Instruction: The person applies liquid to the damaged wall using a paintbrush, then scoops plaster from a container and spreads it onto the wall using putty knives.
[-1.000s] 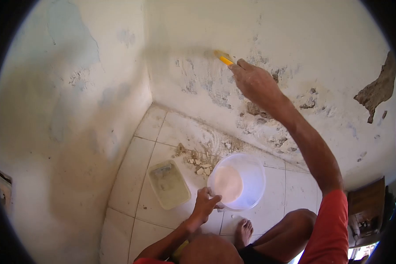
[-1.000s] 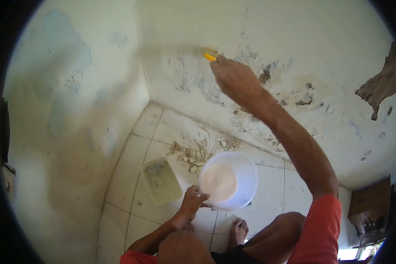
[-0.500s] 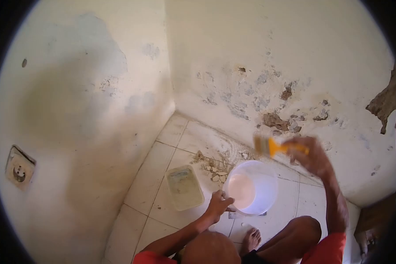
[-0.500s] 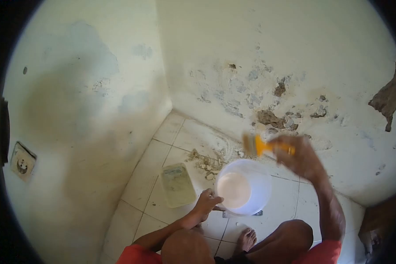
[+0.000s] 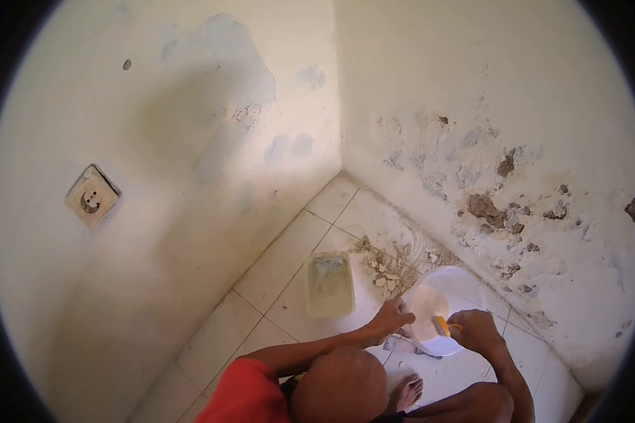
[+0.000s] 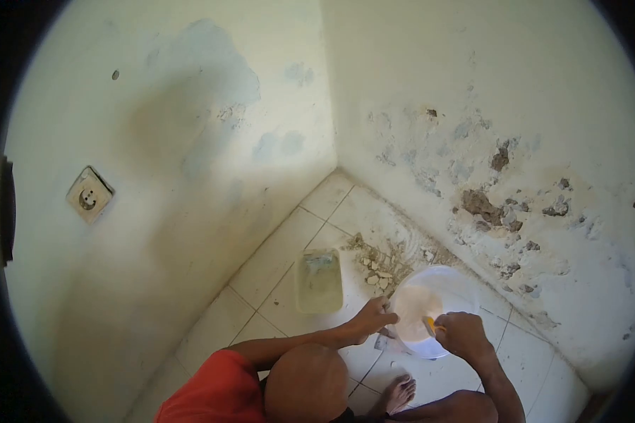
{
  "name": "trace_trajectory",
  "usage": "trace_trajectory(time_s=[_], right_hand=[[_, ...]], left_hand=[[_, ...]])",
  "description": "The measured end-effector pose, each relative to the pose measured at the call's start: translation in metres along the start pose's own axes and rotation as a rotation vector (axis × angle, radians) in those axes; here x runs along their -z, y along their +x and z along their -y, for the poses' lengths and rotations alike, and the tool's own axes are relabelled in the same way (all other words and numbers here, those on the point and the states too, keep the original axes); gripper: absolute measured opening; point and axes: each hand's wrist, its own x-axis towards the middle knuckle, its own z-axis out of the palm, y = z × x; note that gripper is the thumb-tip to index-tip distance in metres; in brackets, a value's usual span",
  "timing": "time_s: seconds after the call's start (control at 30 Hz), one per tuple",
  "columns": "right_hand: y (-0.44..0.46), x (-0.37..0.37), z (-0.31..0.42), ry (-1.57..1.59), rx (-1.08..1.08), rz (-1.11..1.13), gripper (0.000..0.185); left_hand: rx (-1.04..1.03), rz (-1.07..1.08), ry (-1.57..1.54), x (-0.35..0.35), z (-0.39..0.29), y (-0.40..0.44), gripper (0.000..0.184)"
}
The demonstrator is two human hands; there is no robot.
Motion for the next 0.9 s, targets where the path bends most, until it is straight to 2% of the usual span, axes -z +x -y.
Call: trace_trajectory(time_s=[0.03, 0.1, 0.13, 0.2, 0.33, 0.37, 0.43, 0.47, 0.53, 0.57, 0.63, 0.67, 0.73, 0.83, 0.87, 0.9], right_hand=[[-0.005, 0.004, 0.0, 0.003, 0.002, 0.001, 0.023], [-0.023, 0.016, -0.003, 0.219, -0.026, -0.262, 0.025], [-0.028, 0.02, -0.007, 0.221, -0.076, -0.279, 0.025], [-0.044, 0.022, -0.013, 0.058, -0.068, 0.016, 0.027], [-0.075, 0.003, -0.03, 0.22, -0.063, -0.372, 0.027], [-0.087, 0.005, -0.028, 0.208, -0.11, -0.409, 0.027], [-0.094, 0.015, -0.026, 0.287, -0.171, -0.195, 0.027], [-0.101, 0.02, -0.027, 0.286, -0.179, -0.22, 0.027], [-0.117, 0.027, -0.027, 0.564, -0.29, -0.32, 0.029], [-0.127, 0.024, -0.03, 0.567, -0.301, -0.331, 0.029], [-0.143, 0.014, -0.038, 0.828, -0.397, -0.396, 0.032], [-0.153, 0.011, -0.037, 0.832, -0.406, -0.413, 0.032], [-0.168, 0.007, -0.035, 1.374, -0.587, -0.696, 0.037], [-0.181, -0.019, -0.04, 1.946, -0.433, -0.824, 0.049], [-0.184, -0.019, -0.036, 1.944, -0.429, -0.836, 0.049], [-0.186, -0.021, -0.033, 2.059, -0.276, -0.85, 0.049]], left_hand=[[-0.001, -0.012, 0.02, -0.001, 0.001, 0.003, 0.035], [0.014, 0.009, 0.06, -0.007, -0.002, 0.003, 0.038], [-0.025, 0.02, -0.026, -0.008, -0.006, 0.004, 0.042], [-0.016, 0.059, -0.073, -0.015, -0.022, -0.004, 0.05], [0.032, 0.109, 0.036, -0.024, -0.04, -0.009, 0.044], [0.03, 0.124, 0.017, -0.024, -0.041, -0.009, 0.042], [0.059, 0.142, 0.096, -0.022, -0.047, -0.005, 0.037], [0.053, 0.178, 0.097, -0.023, -0.05, -0.002, 0.036], [0.058, 0.199, 0.11, -0.021, -0.06, 0.007, 0.037], [0.072, 0.207, 0.101, -0.026, -0.066, 0.007, 0.038], [0.077, 0.248, 0.145, -0.039, -0.082, 0.011, 0.038], [0.093, 0.268, 0.174, -0.045, -0.09, 0.009, 0.038], [0.094, 0.292, 0.178, -0.046, -0.099, 0.015, 0.039], [0.105, 0.32, 0.173, -0.055, -0.117, 0.032, 0.039], [0.143, 0.301, 0.167, -0.059, -0.122, 0.03, 0.038], [0.154, 0.293, 0.2, -0.064, -0.129, 0.031, 0.038]])
